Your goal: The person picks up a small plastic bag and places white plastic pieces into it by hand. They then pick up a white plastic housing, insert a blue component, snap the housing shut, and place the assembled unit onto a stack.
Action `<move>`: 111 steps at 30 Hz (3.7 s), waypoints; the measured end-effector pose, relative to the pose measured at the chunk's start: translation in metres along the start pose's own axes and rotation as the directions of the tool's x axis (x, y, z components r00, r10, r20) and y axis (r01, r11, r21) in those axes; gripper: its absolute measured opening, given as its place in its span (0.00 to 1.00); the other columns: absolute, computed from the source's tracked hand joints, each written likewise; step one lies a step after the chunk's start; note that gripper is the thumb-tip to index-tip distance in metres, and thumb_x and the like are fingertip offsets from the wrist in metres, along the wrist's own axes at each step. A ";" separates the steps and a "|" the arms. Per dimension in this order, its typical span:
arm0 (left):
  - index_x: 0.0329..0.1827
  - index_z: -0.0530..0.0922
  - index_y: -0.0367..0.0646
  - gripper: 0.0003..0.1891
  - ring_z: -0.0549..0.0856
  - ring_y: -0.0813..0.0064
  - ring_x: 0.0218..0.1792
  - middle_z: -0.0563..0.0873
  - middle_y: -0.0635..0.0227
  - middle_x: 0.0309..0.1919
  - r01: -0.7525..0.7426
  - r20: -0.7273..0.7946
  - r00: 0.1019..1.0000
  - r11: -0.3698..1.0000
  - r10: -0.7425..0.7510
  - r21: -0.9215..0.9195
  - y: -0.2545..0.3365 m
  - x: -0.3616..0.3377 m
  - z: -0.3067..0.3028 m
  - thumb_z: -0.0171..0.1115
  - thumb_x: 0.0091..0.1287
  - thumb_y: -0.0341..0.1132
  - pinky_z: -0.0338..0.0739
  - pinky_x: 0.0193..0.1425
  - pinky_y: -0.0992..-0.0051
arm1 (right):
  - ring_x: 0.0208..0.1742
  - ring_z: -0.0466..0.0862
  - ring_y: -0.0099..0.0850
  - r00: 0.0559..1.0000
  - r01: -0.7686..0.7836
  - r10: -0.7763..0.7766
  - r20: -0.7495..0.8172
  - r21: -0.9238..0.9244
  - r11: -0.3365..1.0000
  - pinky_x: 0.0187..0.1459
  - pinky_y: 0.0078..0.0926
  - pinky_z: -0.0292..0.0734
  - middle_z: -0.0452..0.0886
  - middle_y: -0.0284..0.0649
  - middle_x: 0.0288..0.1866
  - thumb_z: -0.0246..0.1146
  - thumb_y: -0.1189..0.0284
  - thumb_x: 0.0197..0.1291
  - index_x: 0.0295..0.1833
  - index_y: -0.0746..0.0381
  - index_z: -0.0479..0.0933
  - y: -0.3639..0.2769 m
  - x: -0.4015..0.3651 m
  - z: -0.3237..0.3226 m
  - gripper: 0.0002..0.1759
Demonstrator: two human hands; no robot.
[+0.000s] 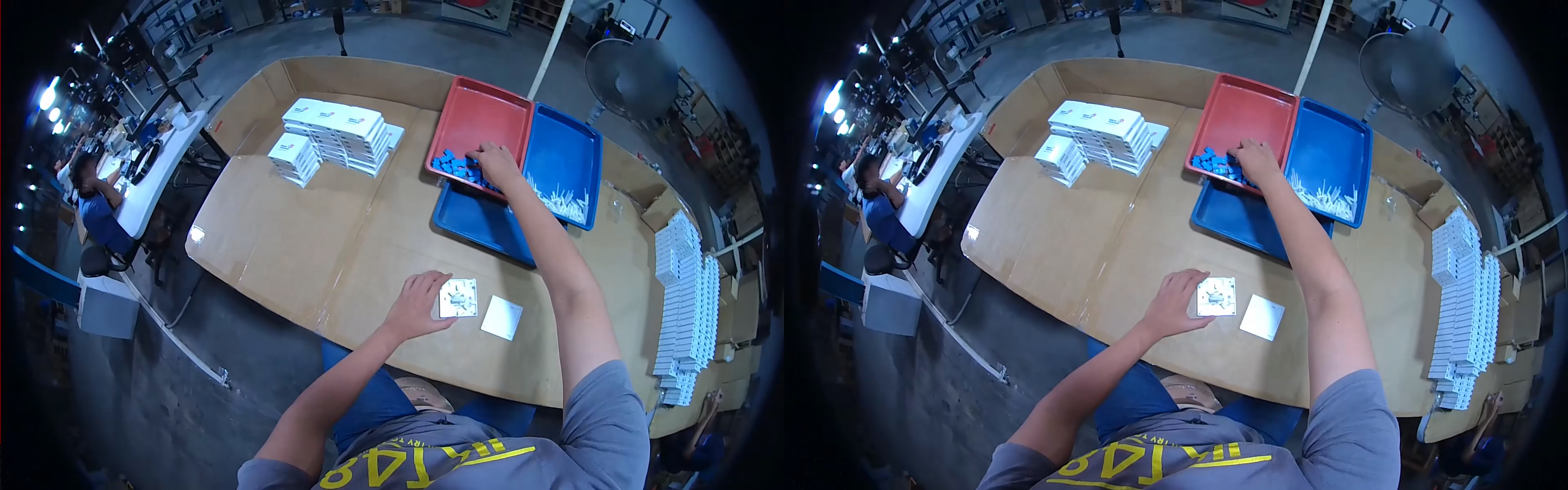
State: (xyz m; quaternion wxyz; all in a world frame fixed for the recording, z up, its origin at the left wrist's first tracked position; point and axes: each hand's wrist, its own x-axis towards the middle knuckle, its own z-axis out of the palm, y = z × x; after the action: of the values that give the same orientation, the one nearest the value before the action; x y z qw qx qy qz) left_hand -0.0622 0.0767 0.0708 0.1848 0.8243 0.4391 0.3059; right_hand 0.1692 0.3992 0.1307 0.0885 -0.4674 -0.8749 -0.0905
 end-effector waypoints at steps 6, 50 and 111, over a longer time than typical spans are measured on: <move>0.73 0.72 0.39 0.45 0.76 0.56 0.70 0.78 0.55 0.66 0.001 -0.008 1.000 1.000 -0.001 0.004 -0.001 0.000 0.000 0.79 0.56 0.52 0.67 0.76 0.57 | 0.61 0.83 0.44 0.993 -0.055 0.063 -0.095 0.088 0.995 0.61 0.50 0.76 0.84 0.41 0.53 0.70 0.75 0.59 0.52 0.56 0.83 0.008 -0.003 0.000 0.15; 0.77 0.71 0.43 0.48 0.75 0.51 0.71 0.78 0.53 0.67 0.046 -0.049 0.998 0.999 -0.047 -0.020 -0.004 -0.008 0.009 0.82 0.53 0.51 0.66 0.78 0.55 | 0.60 0.88 0.31 0.768 -0.265 0.520 0.374 0.925 -0.273 0.62 0.26 0.85 0.83 0.48 0.65 0.68 0.88 0.66 0.67 0.71 0.77 -0.225 -0.317 -0.053 0.24; 0.74 0.71 0.46 0.47 0.76 0.54 0.67 0.79 0.58 0.61 0.080 -0.013 0.997 0.991 -0.082 -0.107 -0.014 -0.002 0.005 0.83 0.47 0.45 0.66 0.76 0.54 | 0.80 0.70 0.48 0.997 -0.066 0.046 0.065 0.346 0.936 0.78 0.68 0.57 0.76 0.49 0.75 0.68 0.60 0.70 0.67 0.66 0.82 -0.212 -0.252 -0.027 0.27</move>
State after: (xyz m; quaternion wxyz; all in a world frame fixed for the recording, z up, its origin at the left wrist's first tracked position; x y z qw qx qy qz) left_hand -0.0688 0.0823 0.0581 0.2370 0.7920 0.4569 0.3284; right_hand 0.1328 0.0745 0.0806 0.1477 -0.4716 -0.8655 0.0810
